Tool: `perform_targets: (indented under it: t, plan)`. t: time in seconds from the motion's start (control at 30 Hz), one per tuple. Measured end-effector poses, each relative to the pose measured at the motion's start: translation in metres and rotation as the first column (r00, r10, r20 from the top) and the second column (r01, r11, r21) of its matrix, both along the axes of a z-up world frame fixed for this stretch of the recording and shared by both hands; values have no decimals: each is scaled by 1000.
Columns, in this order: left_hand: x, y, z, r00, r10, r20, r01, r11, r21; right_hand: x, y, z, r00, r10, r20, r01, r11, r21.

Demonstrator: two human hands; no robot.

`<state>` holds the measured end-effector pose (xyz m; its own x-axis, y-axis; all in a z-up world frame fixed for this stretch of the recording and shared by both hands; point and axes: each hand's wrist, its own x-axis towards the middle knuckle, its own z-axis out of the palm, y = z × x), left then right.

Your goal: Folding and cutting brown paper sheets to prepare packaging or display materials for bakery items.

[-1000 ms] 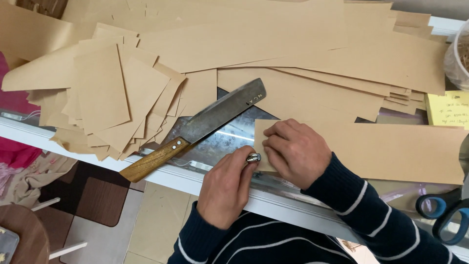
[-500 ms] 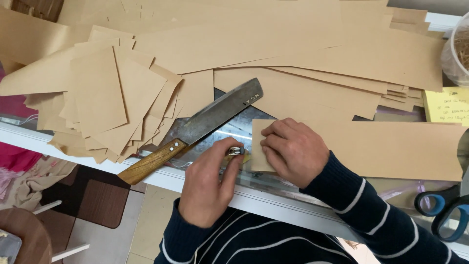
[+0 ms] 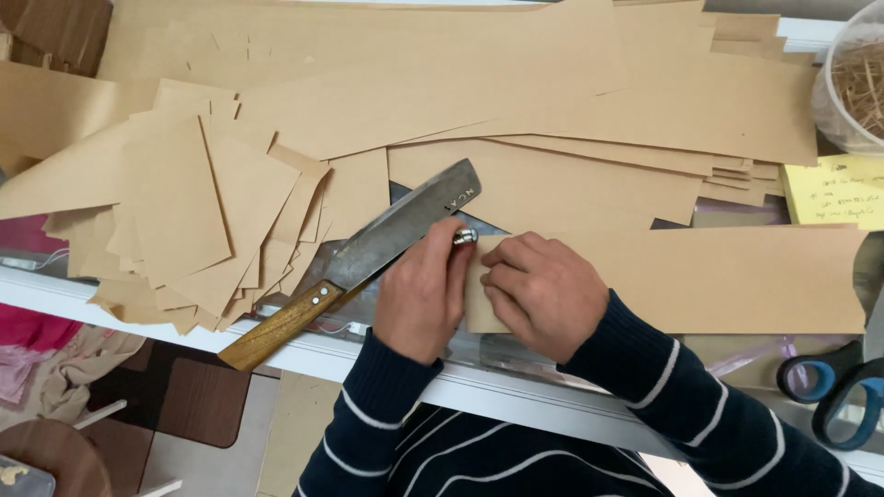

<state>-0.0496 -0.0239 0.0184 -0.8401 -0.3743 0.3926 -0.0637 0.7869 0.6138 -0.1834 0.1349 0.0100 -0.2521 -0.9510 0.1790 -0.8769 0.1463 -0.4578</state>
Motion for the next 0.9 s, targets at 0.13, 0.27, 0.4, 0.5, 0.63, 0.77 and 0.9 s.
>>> perform_targets:
  t: [0.13,0.27,0.4,0.5,0.63,0.77,0.9]
  plan:
    - [-13,-7,11,999,46,25,-46,999,-2,0,-1,1,999,0,-37,0,1000,-4]
    - [-15,-1,22,998,64,-5,-64,998,6,1,0,-1,999,-1,-45,0,1000,-8]
    - [-4,5,18,998,56,25,-56,998,23,1,-1,1,999,-1,-47,1,1000,4]
    - [6,7,13,995,49,81,-53,998,43,0,-1,2,999,5,-33,-4,1000,22]
    - [26,13,6,994,3,109,-9,998,58,0,-2,5,999,8,-32,-7,1000,26]
    - [51,25,10,986,-41,164,31,997,65,-1,1,-10,999,38,-37,-43,990,-134]
    - [70,36,9,987,-41,157,39,999,17,-2,0,-9,997,59,-50,-66,986,-155]
